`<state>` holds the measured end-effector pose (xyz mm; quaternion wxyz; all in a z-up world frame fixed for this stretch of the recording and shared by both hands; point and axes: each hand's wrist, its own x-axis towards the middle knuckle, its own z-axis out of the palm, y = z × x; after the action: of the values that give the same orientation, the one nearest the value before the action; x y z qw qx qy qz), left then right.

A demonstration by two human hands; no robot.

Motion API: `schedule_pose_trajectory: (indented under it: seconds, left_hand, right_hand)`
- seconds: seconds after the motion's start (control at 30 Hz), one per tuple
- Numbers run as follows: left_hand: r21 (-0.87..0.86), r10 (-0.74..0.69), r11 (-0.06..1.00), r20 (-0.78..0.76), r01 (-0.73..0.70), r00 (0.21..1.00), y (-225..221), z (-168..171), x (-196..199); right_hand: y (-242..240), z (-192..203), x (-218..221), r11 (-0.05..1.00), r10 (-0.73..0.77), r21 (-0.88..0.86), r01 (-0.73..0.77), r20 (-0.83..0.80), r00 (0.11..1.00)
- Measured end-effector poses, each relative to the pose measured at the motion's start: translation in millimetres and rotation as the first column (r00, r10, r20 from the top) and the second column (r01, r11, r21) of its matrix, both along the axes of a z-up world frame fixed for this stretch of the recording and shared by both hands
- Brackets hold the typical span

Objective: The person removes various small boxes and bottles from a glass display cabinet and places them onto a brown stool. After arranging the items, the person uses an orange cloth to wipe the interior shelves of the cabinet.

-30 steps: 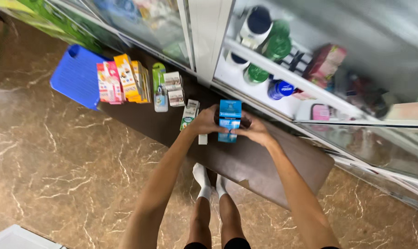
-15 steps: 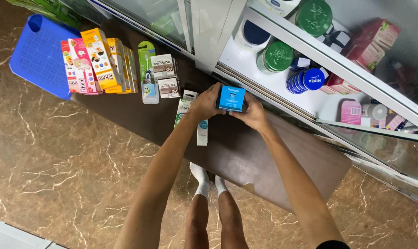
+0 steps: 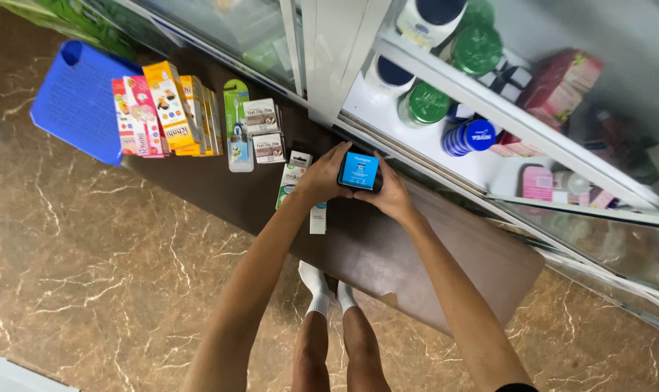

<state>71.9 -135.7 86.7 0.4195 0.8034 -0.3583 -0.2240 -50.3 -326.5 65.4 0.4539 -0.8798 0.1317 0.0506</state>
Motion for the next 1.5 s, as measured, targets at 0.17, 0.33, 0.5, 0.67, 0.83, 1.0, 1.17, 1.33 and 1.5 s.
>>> schedule_pose_trajectory:
  seconds: [0.17, 0.33, 0.5, 0.67, 0.83, 1.0, 1.17, 1.33, 1.5]
  left_hand:
    - [-0.111, 0.022, 0.994, 0.136, -0.007, 0.99, 9.5, 64.4, -4.5]
    - [-0.128, 0.217, 0.968, 0.006, -0.214, 0.976, 11.5, 134.3, -26.5]
    - [-0.283, 0.362, 0.84, -0.343, -0.463, 0.867, -8.3, 208.8, -57.5]
    - [-0.448, 0.232, 0.729, -0.549, -0.518, 0.803, -31.3, 284.6, -85.9]
    - [-0.47, 0.131, 0.78, -0.521, -0.412, 0.844, -61.6, 345.9, -114.1]
    - [-0.542, -0.029, 0.789, -0.504, -0.29, 0.863, -95.4, 378.2, -148.7]
    - [-0.573, -0.102, 0.803, -0.406, -0.166, 0.908, -146.1, 391.8, -172.9]
    - [-0.544, -0.064, 0.835, -0.244, -0.082, 0.968, -202.7, 399.5, -188.8]
    - [-0.59, 0.035, 0.807, 0.043, -0.002, 0.998, -256.8, 406.1, -199.2]
  right_hand:
    - [-3.2, 41.8, -4.5, 1.0, 0.003, 0.031, -0.004, 0.037, 0.999]
    - [-4.4, 113.2, -16.7, 0.972, -0.077, 0.227, 0.057, 0.077, 0.994]
    - [-5.0, 203.2, -29.9, 0.875, -0.219, 0.464, 0.138, 0.125, 0.968]
    - [-11.9, 277.5, -60.7, 0.769, -0.375, 0.606, 0.203, 0.172, 0.911]
    - [-29.2, 330.6, -109.3, 0.741, -0.519, 0.584, 0.331, 0.186, 0.834]
    - [-66.8, 369.0, -163.9, 0.737, -0.605, 0.528, 0.423, 0.235, 0.761]
    - [-103.4, 402.8, -229.3, 0.666, -0.711, 0.54, 0.514, 0.254, 0.655]
    - [-145.6, 428.0, -289.1, 0.573, -0.797, 0.572, 0.587, 0.225, 0.56]
    - [-204.5, 423.4, -342.2, 0.514, -0.846, 0.607, 0.607, 0.243, 0.474]
